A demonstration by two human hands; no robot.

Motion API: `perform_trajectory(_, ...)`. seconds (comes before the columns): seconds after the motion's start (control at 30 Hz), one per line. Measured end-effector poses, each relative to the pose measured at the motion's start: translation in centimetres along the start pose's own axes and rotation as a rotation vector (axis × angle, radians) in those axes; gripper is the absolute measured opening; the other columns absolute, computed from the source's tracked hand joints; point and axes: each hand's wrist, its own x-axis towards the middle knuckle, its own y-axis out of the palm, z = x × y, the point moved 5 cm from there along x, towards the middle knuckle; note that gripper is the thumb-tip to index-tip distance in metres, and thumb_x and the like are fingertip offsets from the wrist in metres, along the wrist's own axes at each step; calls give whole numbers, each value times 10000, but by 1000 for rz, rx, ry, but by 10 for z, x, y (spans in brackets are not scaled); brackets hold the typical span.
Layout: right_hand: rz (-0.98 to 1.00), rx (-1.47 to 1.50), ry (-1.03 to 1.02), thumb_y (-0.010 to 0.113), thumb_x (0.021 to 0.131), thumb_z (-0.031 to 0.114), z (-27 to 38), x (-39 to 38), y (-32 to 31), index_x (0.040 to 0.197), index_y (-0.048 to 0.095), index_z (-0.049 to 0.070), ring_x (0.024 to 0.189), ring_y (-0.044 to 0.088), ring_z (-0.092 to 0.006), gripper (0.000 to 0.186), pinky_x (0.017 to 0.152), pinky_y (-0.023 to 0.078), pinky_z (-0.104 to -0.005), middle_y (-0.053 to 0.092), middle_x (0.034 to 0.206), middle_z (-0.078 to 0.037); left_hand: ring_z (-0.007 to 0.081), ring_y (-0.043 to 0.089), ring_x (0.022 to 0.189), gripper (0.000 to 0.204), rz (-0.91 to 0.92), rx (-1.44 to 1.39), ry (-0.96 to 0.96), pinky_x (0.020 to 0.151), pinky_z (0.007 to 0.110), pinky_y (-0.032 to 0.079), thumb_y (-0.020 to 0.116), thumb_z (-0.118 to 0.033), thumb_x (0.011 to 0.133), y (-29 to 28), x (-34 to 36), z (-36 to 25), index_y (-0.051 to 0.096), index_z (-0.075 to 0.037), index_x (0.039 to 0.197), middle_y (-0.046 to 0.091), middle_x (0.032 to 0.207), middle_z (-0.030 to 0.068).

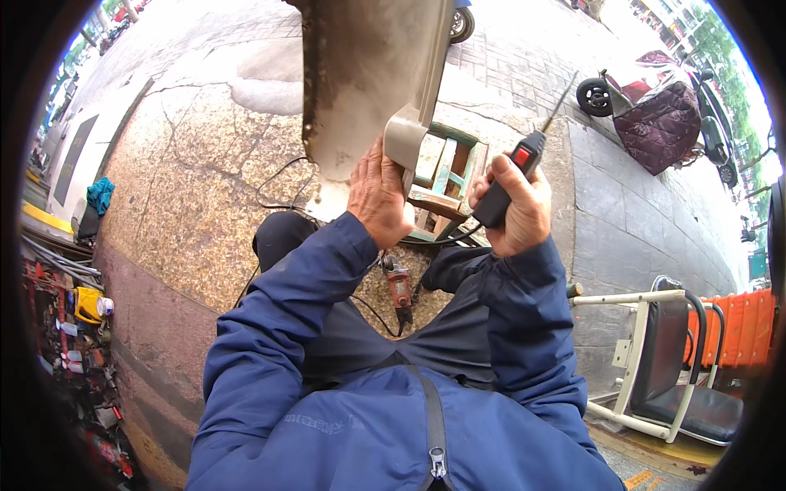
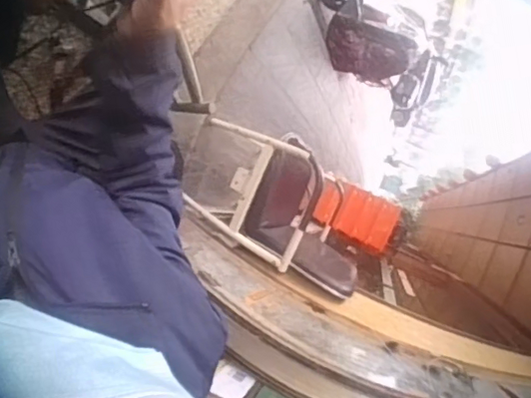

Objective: The person uses a handheld hot-air welding tool to melt and fuse a crack on a black plastic motorcycle fender. They hold the fender with one hand and guide the tool along the damaged seam, then flip the part to continue welding on the underside.

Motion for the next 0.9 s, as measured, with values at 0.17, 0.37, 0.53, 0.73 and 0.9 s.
perform_trajectory(0.17, -80, -2, 19, 719, 930, 307, -6, 11, 5, 1052, 558, 22, 644, 598, -194, 349, 534, 518, -359, 573, 815, -72, 464, 293, 1437, 1118, -56, 89, 61, 1176, 584, 202, 732, -183, 654, -4, 1, 9, 117, 90, 1547, 248, 1565, 310)
perform_trajectory(0.37, -129, -49, 91, 578, 957, 424, -5, 13, -9, 1072, 578, 36, 601, 562, -191, 404, 543, 491, -370, 565, 795, -43, 446, 300, 1448, 1119, -63, 153, 80, 1150, 635, 229, 748, -200, 651, -17, 1, 15, 138, 88, 1545, 256, 1575, 297)
perform_trajectory(0.53, -59, 7, 37, 705, 909, 491, -5, 11, -2, 1149, 533, 88, 633, 566, -189, 499, 557, 484, -375, 568, 843, -52, 445, 292, 1457, 1240, -55, 291, 39, 1161, 627, 213, 860, -229, 580, -25, 4, 25, 142, 49, 1552, 244, 1584, 285)
perform_trajectory(0.73, -60, 72, 94, 883, 772, 440, -11, 22, 13, 1131, 541, 147, 710, 578, -191, 576, 592, 499, -342, 591, 997, -91, 443, 339, 1437, 935, -81, 412, 117, 1095, 753, 206, 722, -207, 760, -35, 6, 27, 264, 115, 1509, 267, 1577, 306)
perform_trajectory(0.9, -32, 204, 132, 901, 762, 375, -23, 34, 22, 1147, 541, 154, 743, 586, -188, 572, 581, 519, -345, 590, 1012, -66, 410, 361, 1432, 636, -136, 586, 172, 1069, 783, 215, 552, -145, 910, -35, 12, 27, 382, 94, 1474, 299, 1582, 264)
